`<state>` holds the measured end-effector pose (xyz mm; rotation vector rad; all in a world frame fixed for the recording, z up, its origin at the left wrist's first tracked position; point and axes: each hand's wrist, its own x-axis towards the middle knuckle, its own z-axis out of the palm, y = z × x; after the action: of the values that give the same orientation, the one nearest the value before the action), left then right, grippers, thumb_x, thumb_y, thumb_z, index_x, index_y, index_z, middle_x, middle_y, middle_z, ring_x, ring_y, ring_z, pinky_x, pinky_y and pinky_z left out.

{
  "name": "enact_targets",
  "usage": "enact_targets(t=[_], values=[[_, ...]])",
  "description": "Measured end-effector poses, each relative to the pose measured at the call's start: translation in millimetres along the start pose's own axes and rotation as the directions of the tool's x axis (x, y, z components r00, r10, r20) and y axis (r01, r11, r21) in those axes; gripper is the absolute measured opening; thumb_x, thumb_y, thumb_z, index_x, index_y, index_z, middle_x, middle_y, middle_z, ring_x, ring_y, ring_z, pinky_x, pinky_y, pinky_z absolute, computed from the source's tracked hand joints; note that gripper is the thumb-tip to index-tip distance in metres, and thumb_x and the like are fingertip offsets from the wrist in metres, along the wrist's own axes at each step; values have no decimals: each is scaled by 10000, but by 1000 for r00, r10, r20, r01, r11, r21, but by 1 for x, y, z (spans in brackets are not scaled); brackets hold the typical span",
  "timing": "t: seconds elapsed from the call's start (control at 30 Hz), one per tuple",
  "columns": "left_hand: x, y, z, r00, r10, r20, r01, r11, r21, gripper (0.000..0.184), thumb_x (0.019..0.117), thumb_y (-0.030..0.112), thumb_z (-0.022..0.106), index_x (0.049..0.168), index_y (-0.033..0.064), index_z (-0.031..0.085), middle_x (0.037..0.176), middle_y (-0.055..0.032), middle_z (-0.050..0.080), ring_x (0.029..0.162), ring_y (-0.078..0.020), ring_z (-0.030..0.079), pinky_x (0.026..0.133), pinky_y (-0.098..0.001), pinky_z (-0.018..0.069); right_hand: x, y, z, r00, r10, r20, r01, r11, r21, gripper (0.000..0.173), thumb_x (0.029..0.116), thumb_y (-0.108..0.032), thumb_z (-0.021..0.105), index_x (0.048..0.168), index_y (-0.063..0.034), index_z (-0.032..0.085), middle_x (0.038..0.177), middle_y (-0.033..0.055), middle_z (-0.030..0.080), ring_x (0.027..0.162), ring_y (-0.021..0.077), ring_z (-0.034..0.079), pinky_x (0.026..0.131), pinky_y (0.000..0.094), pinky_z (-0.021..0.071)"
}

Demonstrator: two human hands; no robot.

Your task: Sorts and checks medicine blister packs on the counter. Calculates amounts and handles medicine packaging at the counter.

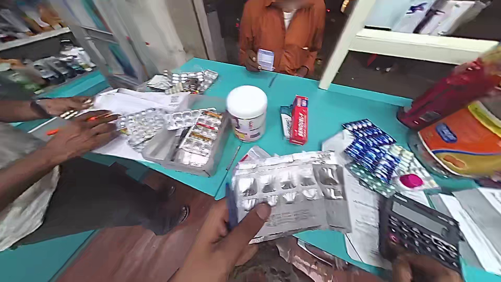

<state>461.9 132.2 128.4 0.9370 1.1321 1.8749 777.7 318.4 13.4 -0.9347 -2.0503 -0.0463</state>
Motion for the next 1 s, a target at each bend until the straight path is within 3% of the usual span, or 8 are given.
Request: enact_targets(t=[0.13,0.23,0.33,0.43,0.6,0.77,1.0], values=[[-9,-8,21,991,-127,-31,128,991,38,197,1047,167,561,1150,295,671,923,104,754,578,63,587,467,-114,460,3,5,-7,992,-118,-41,116,992,-52,155,1005,-288,520,993,-154,598,975,30,656,998,180,584,1003,369,359],[-8,-32,27,973,-225,47,227,974,-26,242,1046,155,551,1153,318,695,920,102,763,576,62,594,481,-116,465,0,15,-20,989,-66,-134,57,996,-69,107,992,-274,518,1019,-188,577,996,-17,688,999,145,601,990,359,363],[-9,-61,43,915,-395,87,401,913,-72,251,1055,106,497,1127,276,667,889,73,769,531,63,568,445,-109,429,-6,34,-27,977,72,-199,-89,993,-76,130,992,-301,547,1024,-179,580,962,-9,716,966,151,623,964,380,393],[-7,-85,53,864,-485,133,498,864,-81,220,1062,115,484,1106,223,671,815,51,749,486,64,518,420,-107,398,-7,41,-23,977,77,-201,-95,992,-84,93,997,-266,563,1014,-177,539,913,-5,699,923,143,612,922,342,396],[-3,-97,56,848,-512,134,525,848,-81,207,1061,119,476,1079,199,667,750,50,725,447,72,462,402,-102,361,3,37,-28,993,66,-97,-78,988,-131,88,977,-202,549,945,-125,575,903,63,708,907,216,620,859,369,418],[-1,-103,51,836,-528,149,544,834,-93,204,1060,130,484,1057,197,676,697,55,690,423,69,423,391,-106,344,5,23,-25,1000,-19,8,19,998,-67,86,1015,-260,529,1021,-181,559,943,0,693,928,174,598,867,336,411],[0,-95,49,830,-548,103,556,826,-95,197,1056,126,486,1047,197,670,674,62,673,421,68,421,388,-105,336,-3,19,-34,999,-22,-28,19,995,-94,111,972,-258,530,937,-159,568,841,21,610,865,173,554,833,309,402]])
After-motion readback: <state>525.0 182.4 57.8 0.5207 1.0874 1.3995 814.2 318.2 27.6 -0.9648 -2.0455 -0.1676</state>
